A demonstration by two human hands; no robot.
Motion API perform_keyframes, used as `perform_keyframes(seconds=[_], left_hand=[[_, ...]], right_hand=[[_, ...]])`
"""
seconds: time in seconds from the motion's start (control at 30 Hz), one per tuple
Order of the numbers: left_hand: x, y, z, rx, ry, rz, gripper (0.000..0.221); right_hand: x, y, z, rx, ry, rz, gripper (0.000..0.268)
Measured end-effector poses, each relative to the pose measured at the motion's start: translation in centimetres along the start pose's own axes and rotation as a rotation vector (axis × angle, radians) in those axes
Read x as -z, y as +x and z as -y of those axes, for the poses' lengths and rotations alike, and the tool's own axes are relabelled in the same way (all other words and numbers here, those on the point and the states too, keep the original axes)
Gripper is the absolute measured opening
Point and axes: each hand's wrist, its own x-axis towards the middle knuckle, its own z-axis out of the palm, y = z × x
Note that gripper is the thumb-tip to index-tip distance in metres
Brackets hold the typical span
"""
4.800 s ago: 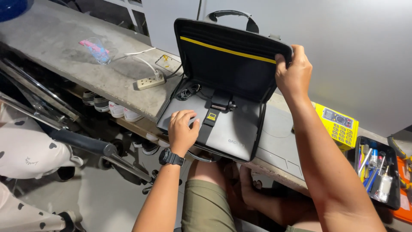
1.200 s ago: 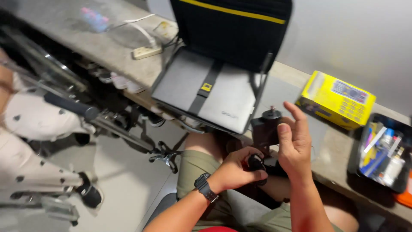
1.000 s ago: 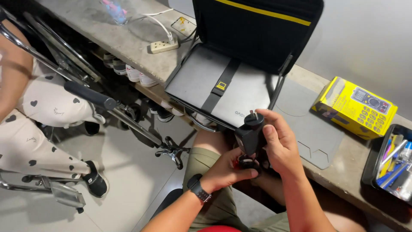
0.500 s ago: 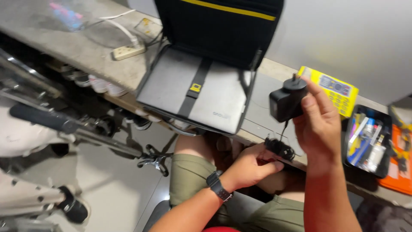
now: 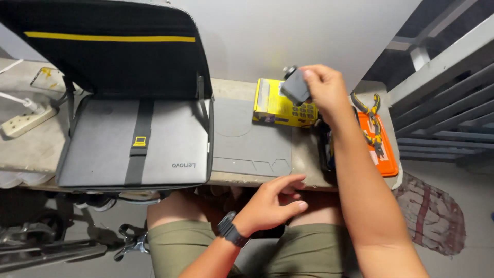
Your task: The person removes a laptop and its power adapter from a case, opens the laptop, and connects the power cord to the charging port.
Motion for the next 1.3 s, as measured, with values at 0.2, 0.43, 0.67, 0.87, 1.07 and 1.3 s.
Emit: perform_keyframes(seconds=[0.2, 0.43, 0.67, 0.87, 1.07, 1.3], left_hand=[[2.2, -2.6, 2.0, 0.129, -0.032, -0.120, 0.054], [5.1, -6.1, 0.6, 0.177, 0.080, -0.217, 0.049], [10.8, -11.1, -0.2, 0.045, 0.113, -0.509, 0.041], [18.6, -14.8, -0.2, -0.052, 0.528, -0.928, 0.027], [25.0, -16.3, 0.5, -0.074, 1.076, -1.117, 0.026], [28.3, -12.7, 1.6, 0.026, 1.108, -0.978, 0.038]], right_hand=[[-4.3, 0.1, -1.4, -0.076, -0.364, -0.036, 0.027], [-3.8, -2.3, -2.3, 0.212, -0.547, -0.149, 0.034], [-9.9, -13.1, 5.4, 0.425, -0.166, -0.010, 0.015], [-20.4, -17.9, 4.3, 0.405, 0.080, 0.182, 0.017], [-24.4, -19.4, 3.2, 0.568, 0.044, 0.065, 0.022], [-24.2, -20.1, 2.7, 0.517, -0.029, 0.015, 0.023]])
